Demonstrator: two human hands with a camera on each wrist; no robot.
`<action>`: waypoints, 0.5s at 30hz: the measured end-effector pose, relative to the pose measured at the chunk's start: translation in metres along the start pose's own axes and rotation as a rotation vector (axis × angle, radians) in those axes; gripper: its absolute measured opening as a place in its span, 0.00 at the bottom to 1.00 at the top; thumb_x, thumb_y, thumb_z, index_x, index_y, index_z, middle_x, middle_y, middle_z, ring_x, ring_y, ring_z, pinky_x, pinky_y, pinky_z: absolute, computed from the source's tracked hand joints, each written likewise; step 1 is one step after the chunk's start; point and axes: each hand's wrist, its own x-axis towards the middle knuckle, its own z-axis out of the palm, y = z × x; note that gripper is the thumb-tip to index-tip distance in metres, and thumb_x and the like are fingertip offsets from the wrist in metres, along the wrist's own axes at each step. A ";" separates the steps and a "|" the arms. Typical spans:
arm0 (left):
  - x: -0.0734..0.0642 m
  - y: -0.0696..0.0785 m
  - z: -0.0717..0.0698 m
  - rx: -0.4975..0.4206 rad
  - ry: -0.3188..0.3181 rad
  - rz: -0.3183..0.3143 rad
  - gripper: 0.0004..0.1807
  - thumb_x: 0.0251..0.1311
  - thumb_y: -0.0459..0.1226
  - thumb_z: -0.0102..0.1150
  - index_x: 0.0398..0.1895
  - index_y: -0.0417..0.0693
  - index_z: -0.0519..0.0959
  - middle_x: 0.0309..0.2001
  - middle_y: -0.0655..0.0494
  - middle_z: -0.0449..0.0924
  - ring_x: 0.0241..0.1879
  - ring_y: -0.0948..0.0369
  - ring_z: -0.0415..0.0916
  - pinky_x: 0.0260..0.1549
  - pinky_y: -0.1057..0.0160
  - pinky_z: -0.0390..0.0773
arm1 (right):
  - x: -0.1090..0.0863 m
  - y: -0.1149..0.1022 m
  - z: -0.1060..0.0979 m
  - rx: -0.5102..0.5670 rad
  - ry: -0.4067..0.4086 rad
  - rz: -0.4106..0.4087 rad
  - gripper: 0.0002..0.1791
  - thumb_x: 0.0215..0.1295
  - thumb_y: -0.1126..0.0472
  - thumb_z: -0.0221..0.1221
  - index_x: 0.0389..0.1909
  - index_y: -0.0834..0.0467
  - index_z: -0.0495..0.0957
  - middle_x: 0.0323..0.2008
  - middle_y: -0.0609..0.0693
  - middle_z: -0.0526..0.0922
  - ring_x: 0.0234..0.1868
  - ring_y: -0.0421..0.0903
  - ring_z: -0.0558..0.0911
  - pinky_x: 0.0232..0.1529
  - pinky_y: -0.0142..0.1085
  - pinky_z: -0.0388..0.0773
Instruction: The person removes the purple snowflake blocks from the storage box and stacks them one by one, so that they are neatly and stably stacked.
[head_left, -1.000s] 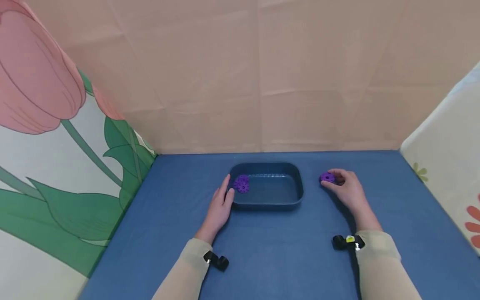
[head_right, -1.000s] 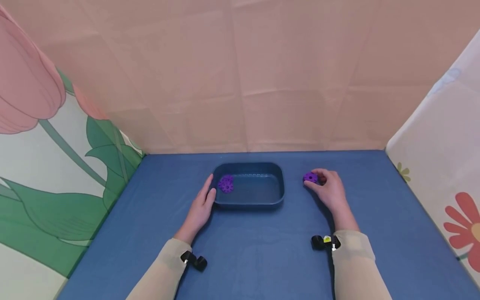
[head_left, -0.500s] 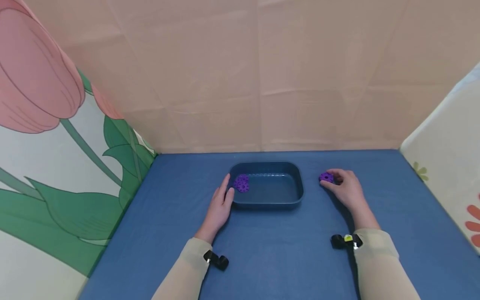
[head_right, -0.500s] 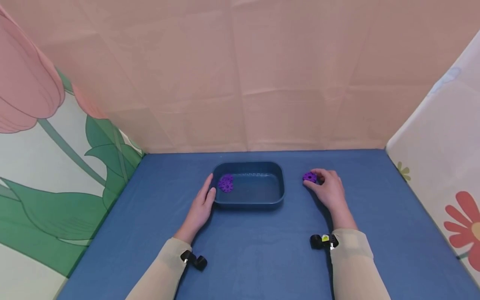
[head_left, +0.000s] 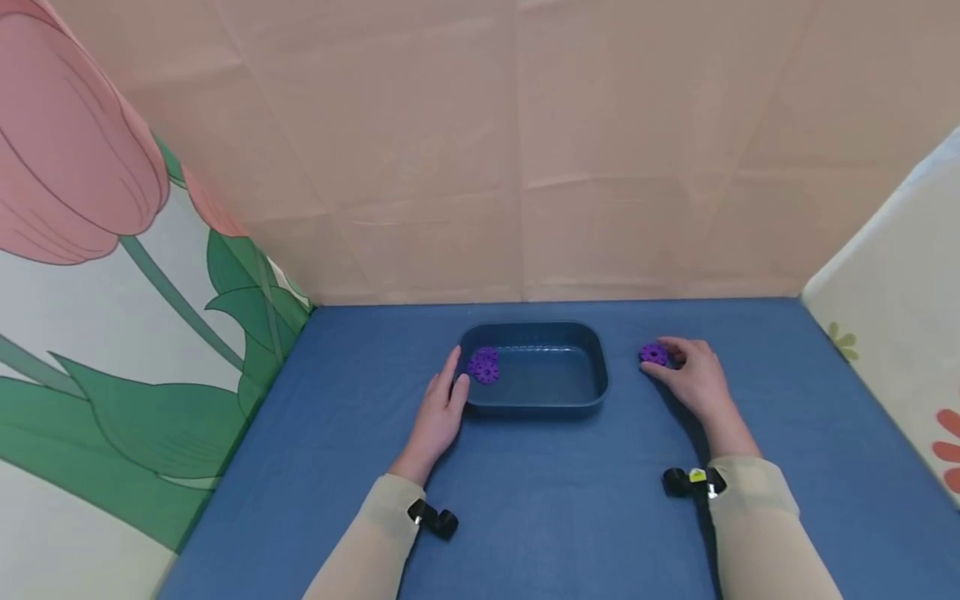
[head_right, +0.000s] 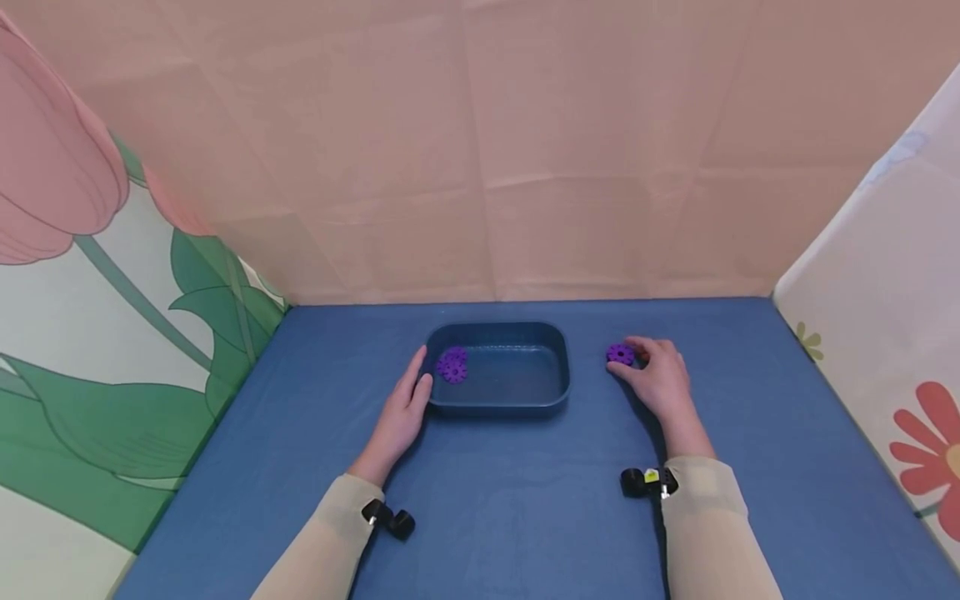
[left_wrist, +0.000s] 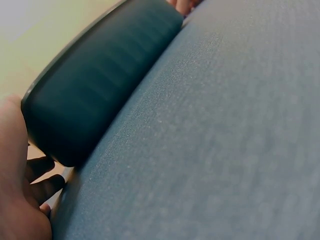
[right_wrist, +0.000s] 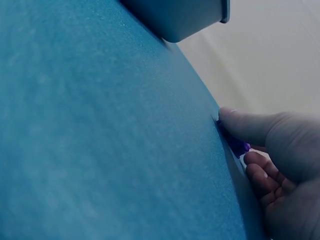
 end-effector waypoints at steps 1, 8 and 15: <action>0.000 0.000 0.000 0.000 -0.001 -0.002 0.29 0.77 0.56 0.37 0.76 0.85 0.45 0.77 0.75 0.49 0.79 0.47 0.45 0.72 0.37 0.52 | 0.000 0.000 0.000 -0.002 -0.001 0.000 0.36 0.64 0.44 0.65 0.66 0.61 0.72 0.57 0.67 0.70 0.57 0.65 0.70 0.55 0.63 0.69; 0.000 0.001 -0.001 0.003 -0.007 -0.014 0.28 0.76 0.58 0.36 0.76 0.85 0.46 0.77 0.76 0.49 0.79 0.47 0.44 0.72 0.37 0.52 | 0.001 0.001 0.001 -0.014 0.002 0.001 0.35 0.64 0.44 0.65 0.65 0.62 0.72 0.57 0.67 0.69 0.57 0.65 0.70 0.55 0.63 0.68; 0.000 -0.001 0.000 0.015 -0.002 -0.014 0.30 0.73 0.64 0.33 0.77 0.84 0.46 0.77 0.74 0.50 0.79 0.47 0.46 0.71 0.37 0.53 | 0.000 0.000 0.001 -0.023 -0.001 0.011 0.35 0.64 0.44 0.65 0.64 0.62 0.73 0.57 0.67 0.69 0.57 0.65 0.69 0.55 0.63 0.68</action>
